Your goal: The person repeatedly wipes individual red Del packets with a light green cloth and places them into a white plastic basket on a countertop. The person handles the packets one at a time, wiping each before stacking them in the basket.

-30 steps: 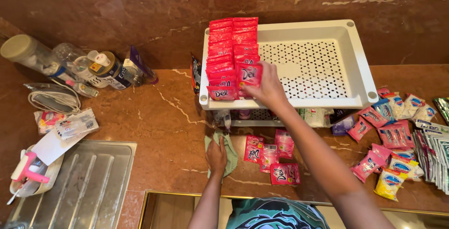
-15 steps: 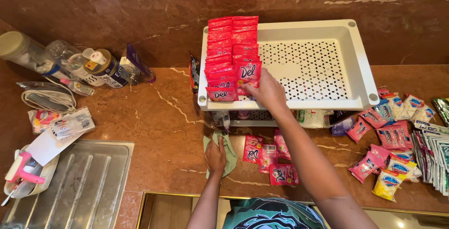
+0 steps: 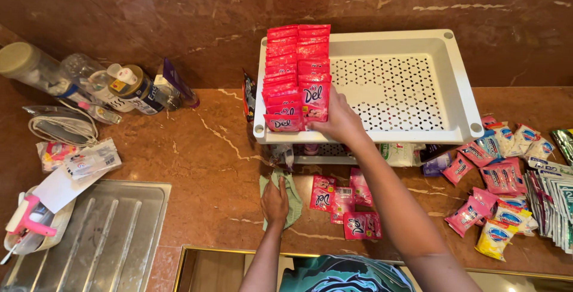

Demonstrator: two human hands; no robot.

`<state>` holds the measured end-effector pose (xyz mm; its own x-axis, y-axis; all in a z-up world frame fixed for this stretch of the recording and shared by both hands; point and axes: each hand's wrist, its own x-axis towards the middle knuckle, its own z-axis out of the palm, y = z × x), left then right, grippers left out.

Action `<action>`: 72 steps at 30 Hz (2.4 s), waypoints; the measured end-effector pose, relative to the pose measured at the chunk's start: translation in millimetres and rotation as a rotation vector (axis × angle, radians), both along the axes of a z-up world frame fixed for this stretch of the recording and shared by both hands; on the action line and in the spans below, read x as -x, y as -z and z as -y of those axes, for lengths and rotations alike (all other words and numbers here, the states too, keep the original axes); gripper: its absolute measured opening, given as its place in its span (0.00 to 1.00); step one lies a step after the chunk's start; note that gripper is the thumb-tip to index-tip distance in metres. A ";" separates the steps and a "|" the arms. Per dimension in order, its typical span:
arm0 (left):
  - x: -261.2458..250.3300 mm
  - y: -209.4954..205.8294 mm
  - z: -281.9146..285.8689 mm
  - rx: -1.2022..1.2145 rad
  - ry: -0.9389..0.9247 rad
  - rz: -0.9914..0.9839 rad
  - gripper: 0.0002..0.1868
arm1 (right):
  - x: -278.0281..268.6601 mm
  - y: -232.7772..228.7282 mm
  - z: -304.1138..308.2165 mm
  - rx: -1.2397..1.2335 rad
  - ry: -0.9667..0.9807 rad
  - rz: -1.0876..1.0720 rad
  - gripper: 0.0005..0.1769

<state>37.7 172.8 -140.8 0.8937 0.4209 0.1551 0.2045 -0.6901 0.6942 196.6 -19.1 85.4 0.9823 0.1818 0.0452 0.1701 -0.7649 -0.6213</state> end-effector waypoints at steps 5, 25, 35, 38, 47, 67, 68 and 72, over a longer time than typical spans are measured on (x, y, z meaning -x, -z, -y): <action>-4.4 -5.8 -1.0 -0.018 0.002 0.016 0.21 | -19.2 16.0 -7.6 -0.017 0.048 0.116 0.54; -1.7 -7.4 -0.7 0.043 0.011 -0.006 0.21 | -30.8 16.8 -10.5 -0.024 0.086 0.040 0.56; -4.0 -2.0 0.4 -0.006 -0.011 -0.044 0.37 | -18.0 25.6 17.0 0.022 0.024 0.119 0.69; -2.8 7.3 -0.2 -0.022 0.012 -0.075 0.36 | -5.6 22.1 26.8 0.004 0.030 0.154 0.65; 7.5 16.9 -11.5 0.097 0.121 0.121 0.35 | 115.1 51.6 89.6 -0.382 -0.005 0.718 0.07; 21.3 -65.5 36.1 1.326 0.106 0.048 0.26 | 114.5 206.1 157.4 0.130 0.165 -0.466 0.29; 20.4 -71.5 36.6 1.345 0.126 0.073 0.25 | 117.7 200.9 163.5 0.086 0.169 -0.431 0.27; 27.0 -88.8 47.0 1.325 0.206 0.087 0.24 | 149.9 174.7 169.2 -0.267 0.209 -0.321 0.21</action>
